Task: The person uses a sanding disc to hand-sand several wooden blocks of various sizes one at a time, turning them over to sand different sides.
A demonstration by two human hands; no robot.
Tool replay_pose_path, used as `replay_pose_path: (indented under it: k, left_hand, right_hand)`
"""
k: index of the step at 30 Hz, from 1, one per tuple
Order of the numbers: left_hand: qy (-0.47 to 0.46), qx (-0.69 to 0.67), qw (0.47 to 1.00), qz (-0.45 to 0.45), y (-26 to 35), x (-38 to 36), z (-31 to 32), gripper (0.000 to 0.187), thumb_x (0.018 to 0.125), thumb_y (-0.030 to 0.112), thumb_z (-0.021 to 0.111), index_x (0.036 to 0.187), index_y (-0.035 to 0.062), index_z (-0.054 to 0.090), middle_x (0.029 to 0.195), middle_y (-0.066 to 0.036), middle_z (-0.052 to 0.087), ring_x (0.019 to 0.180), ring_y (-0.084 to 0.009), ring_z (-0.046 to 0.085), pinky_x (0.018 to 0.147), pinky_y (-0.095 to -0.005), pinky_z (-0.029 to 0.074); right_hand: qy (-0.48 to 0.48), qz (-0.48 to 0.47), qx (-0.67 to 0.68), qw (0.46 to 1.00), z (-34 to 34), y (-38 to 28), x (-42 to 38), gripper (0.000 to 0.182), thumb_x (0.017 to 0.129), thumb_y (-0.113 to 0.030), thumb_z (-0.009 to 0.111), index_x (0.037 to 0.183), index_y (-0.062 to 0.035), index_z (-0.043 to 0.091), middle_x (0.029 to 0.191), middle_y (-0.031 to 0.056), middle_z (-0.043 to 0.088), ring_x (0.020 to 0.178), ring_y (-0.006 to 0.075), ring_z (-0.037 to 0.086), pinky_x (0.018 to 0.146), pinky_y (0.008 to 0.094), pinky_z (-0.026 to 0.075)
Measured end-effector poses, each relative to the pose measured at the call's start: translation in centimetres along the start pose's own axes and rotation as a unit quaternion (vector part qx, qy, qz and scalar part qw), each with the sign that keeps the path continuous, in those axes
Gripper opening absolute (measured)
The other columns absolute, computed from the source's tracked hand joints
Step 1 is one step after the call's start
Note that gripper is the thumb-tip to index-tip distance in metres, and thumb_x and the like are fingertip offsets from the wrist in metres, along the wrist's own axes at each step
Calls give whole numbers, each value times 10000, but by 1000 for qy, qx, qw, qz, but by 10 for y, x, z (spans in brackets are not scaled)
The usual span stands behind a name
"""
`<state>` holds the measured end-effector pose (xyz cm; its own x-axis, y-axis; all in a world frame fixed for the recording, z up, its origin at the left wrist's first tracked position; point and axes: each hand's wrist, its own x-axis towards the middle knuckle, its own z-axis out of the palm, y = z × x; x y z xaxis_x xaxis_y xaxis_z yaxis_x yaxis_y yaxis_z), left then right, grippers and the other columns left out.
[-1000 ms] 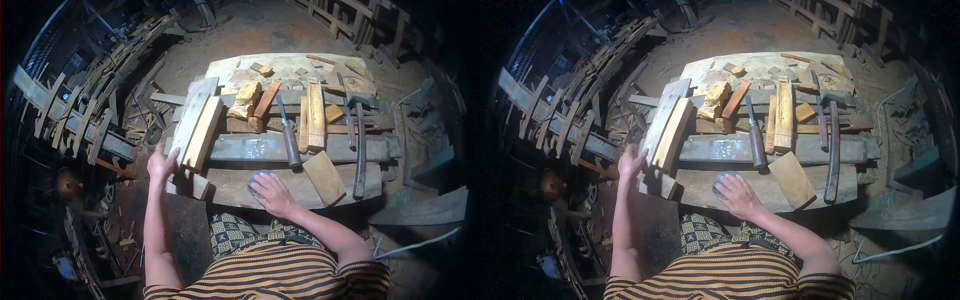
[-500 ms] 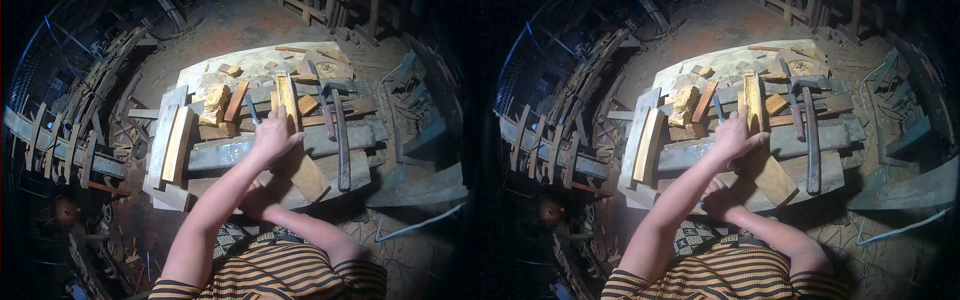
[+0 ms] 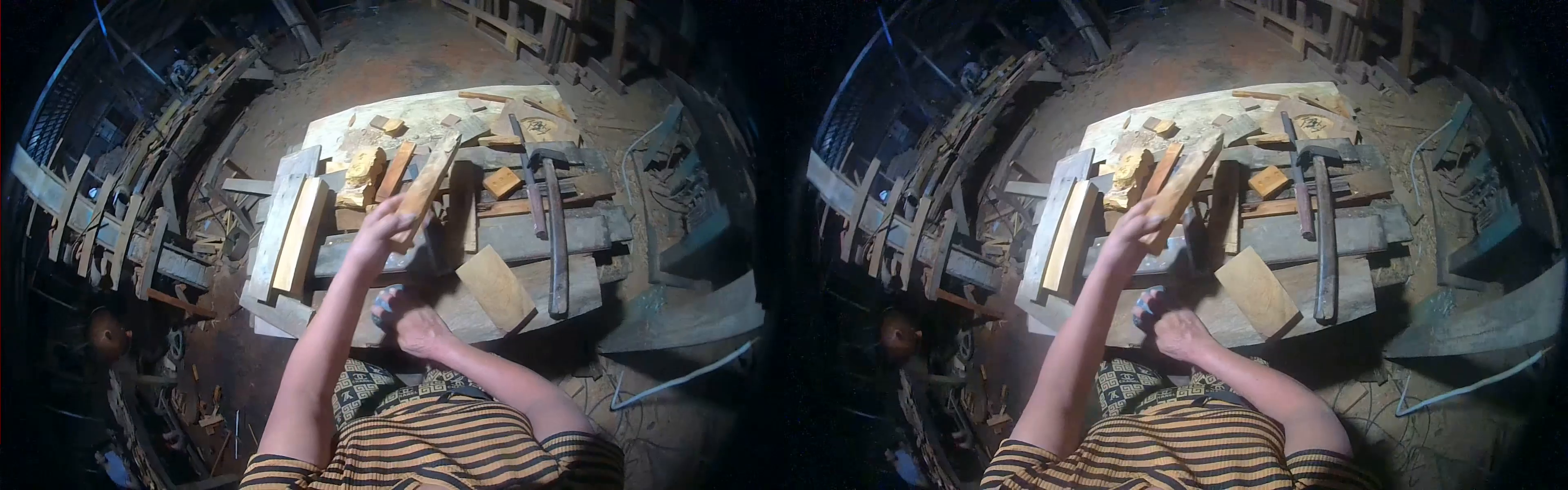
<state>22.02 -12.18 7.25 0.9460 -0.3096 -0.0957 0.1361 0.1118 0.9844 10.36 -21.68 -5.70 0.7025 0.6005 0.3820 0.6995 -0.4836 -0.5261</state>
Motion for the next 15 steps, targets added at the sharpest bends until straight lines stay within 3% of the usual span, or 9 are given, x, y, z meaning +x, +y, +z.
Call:
replay_pose_path:
  k: [2,5,6,8,10,12,15]
  left_hand:
    - [-16,-78,996,-38,6,-49,-26,630,819,290,615,1339,5,401,1106,-113,566,810,-200,620,600,-299,517]
    - [-6,-186,982,-39,9,-115,-50,611,842,327,586,1323,-3,404,1106,-156,565,743,-262,636,521,-303,525]
    - [2,-207,977,-45,-2,-132,-61,608,846,333,568,1319,-10,400,1122,-181,559,733,-290,637,496,-308,529]
    - [58,-335,936,-87,-25,-166,-70,551,888,371,505,1307,20,430,1179,-222,529,724,-293,608,488,-327,511]
    - [112,-451,877,-122,-40,-195,-67,547,913,413,439,1325,53,429,1204,-243,508,716,-298,577,505,-351,505]
    - [97,-536,830,-122,-52,-214,-60,559,918,443,404,1339,76,422,1241,-259,480,710,-300,543,524,-370,499]
    - [33,-607,786,-107,-62,-227,-48,536,922,419,411,1294,36,455,1184,-234,531,797,-308,574,593,-382,535]
  right_hand:
    - [-74,20,-22,997,8,5,-4,286,775,-213,553,1010,-52,588,1021,160,604,951,334,591,884,475,423]
    - [-72,31,-42,996,-10,1,-1,210,841,-248,544,904,-69,636,1045,151,610,1005,324,575,916,473,405]
    - [-66,34,-34,997,-32,-10,4,221,856,-246,545,949,-71,643,1064,146,610,1049,322,558,953,471,388]
    - [96,5,57,994,-16,-2,2,271,879,-240,553,1070,-69,639,1136,136,602,1143,316,511,1027,452,335]
    - [138,60,236,960,-27,-9,6,323,887,-139,549,1198,-60,588,1232,148,572,1187,311,502,1027,410,368]
    - [184,109,272,938,-42,-32,13,342,884,-73,538,1220,-13,565,1258,163,556,1210,316,495,1036,392,369]
    - [142,-78,163,973,-57,-76,22,416,806,-60,593,1222,-44,569,1271,164,545,1213,296,499,1038,428,362]
